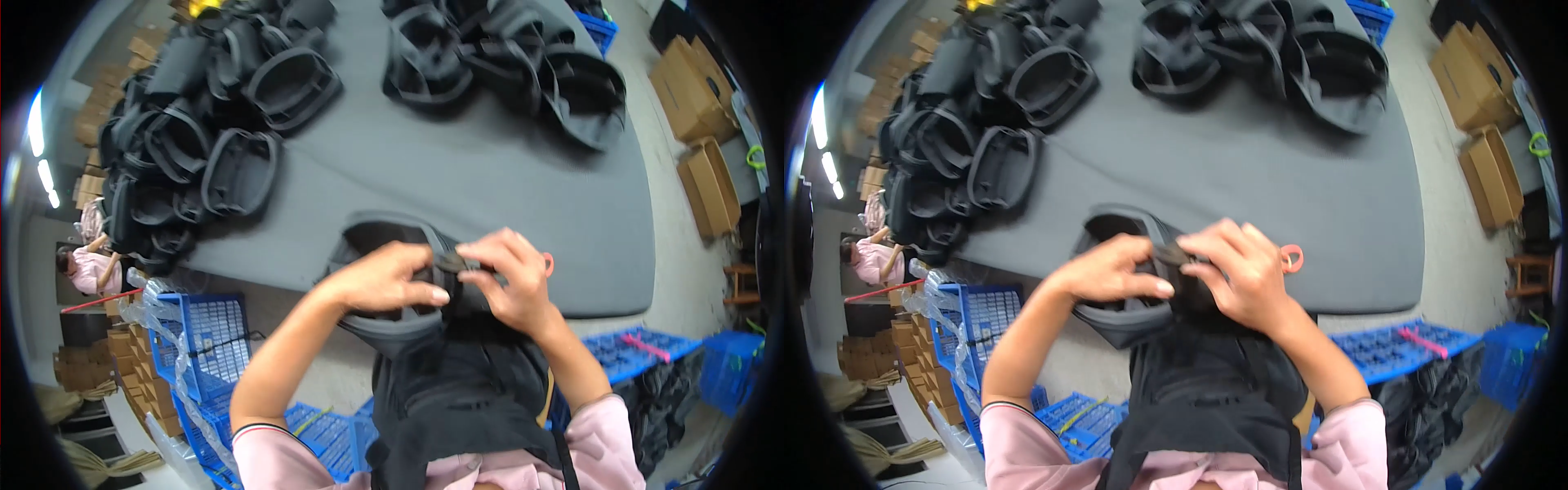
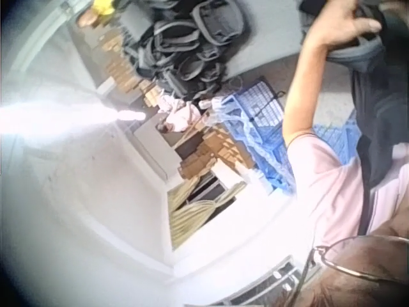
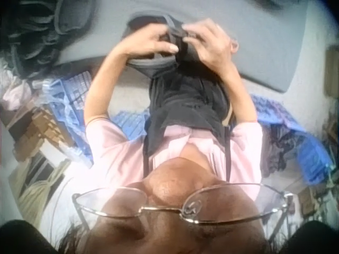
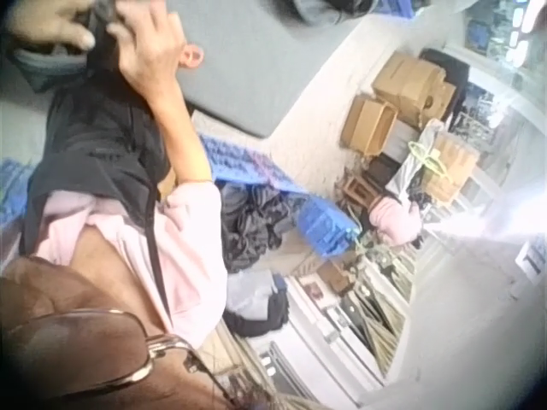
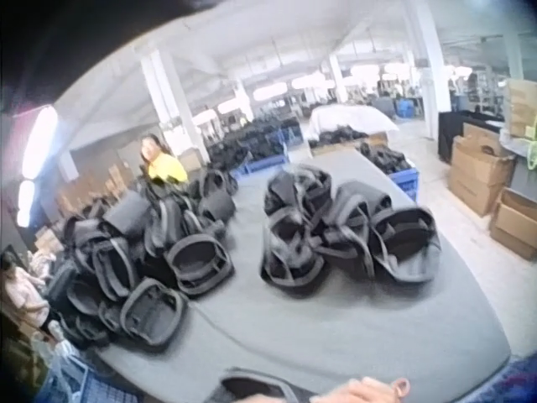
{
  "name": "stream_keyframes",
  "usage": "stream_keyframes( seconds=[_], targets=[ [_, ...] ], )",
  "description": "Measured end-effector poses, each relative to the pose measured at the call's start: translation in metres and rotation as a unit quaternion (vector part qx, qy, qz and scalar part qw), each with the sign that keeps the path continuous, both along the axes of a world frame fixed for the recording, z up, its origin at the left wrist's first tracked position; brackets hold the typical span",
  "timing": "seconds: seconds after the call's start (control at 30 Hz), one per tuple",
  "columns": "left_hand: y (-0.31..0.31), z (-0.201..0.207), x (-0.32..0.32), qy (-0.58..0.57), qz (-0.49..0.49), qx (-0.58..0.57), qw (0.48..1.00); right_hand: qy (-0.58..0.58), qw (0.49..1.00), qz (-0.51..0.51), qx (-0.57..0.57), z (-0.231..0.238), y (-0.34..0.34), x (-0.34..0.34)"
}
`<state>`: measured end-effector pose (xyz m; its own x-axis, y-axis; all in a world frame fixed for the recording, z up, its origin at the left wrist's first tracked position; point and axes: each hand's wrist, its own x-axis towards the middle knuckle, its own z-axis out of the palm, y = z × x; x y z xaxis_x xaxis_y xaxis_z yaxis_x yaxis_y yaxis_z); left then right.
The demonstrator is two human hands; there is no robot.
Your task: Inspecting and trimming excess material from black padded manufacturing components using small clippers.
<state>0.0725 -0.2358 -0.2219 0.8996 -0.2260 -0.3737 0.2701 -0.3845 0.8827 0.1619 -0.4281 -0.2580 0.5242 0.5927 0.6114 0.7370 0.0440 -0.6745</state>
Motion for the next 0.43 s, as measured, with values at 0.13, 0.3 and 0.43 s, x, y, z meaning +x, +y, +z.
stream_keyframes(
  seconds=[0.13,0.3,0.43],
  targets=[
    [-0.003,0.013,0.004,0.018,-0.032,0.044,0.998,-0.058,0.998,-0.030,0.011,0.001,-0.002,-0.003],
    [-0.006,0.012,0.002,0.024,-0.025,0.030,0.999,0.001,0.998,-0.037,0.045,-0.002,-0.002,-0.009],
    [-0.006,0.020,0.002,-0.021,-0.022,0.047,0.998,0.094,0.995,-0.010,0.021,-0.001,-0.002,-0.006]
  ],
)
